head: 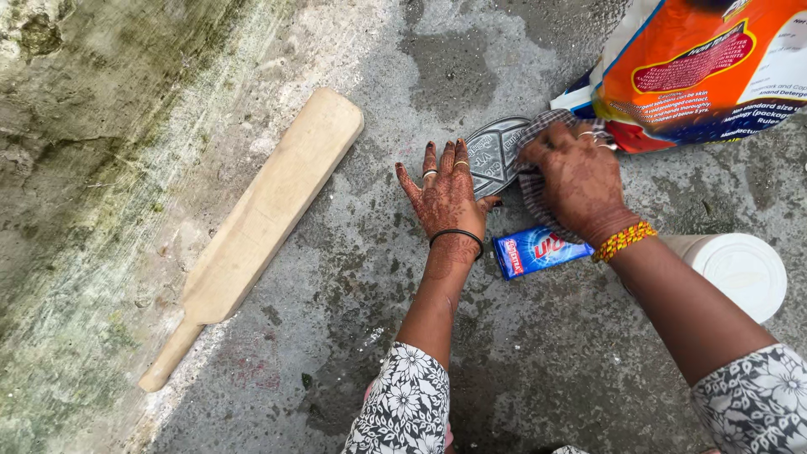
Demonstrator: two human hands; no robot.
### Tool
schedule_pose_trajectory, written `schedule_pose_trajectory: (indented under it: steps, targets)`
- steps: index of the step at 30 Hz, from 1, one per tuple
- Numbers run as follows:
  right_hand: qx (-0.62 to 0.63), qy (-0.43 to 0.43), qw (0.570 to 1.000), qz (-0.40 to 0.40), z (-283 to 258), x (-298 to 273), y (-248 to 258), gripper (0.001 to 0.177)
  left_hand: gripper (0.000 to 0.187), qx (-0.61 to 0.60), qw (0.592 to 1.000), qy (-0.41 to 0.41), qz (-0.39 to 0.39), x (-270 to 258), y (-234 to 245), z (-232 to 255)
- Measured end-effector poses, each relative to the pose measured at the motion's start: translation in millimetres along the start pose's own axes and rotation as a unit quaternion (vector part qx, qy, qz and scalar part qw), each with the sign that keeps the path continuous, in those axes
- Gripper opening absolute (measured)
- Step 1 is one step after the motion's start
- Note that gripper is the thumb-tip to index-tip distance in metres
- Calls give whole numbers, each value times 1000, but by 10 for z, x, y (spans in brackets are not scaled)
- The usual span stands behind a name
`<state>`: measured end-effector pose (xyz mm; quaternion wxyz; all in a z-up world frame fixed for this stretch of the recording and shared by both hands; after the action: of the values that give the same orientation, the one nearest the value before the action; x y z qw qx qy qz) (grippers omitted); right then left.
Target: The person wipes a white plastic jar, a blue soap bar package, a metal mold, and a wooden paddle with a cloth before cleaning the outside of a large detergent bag.
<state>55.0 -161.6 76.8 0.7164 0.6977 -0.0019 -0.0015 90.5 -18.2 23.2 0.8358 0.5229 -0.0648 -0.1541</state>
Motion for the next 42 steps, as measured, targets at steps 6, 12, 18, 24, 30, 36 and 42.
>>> schedule_pose_trajectory:
  steps: [6,12,18,24,30,36,42]
  targets:
    - [20,24,999,-29,-316,-121,-146,45,75,159,987,16,-18,46,-148,113]
    - [225,77,966,-100,-139,-32,-59,48,75,152,986,12,-61,37,-255,150]
    - [227,89,965,96,48,177,142,55,77,190,975,37,-113,146,-279,218]
    - [141,-5,990,-3,-147,250,-232,53,71,261,951,48,-157,228,-291,281]
    - [167,29,985,-31,-163,71,-207,45,66,314,924,-1,-219,275,-435,379]
    - [219,81,966,-107,-80,-146,-108,46,62,302,934,-11,-191,271,-403,383]
    - [301,23,953,-17,169,165,128,56,64,281,950,-17,-136,267,-301,370]
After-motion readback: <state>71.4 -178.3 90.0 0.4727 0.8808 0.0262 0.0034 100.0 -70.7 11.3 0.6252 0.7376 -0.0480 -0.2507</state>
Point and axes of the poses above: each hand's wrist, its own x-axis towards the middle knuckle, its own y-axis out of the back of the hand, z = x × y, the point moved 7 cm from there along x, towards the middle knuckle, and after that the axes turned 1 degree about -y, right-handed, at the moved point
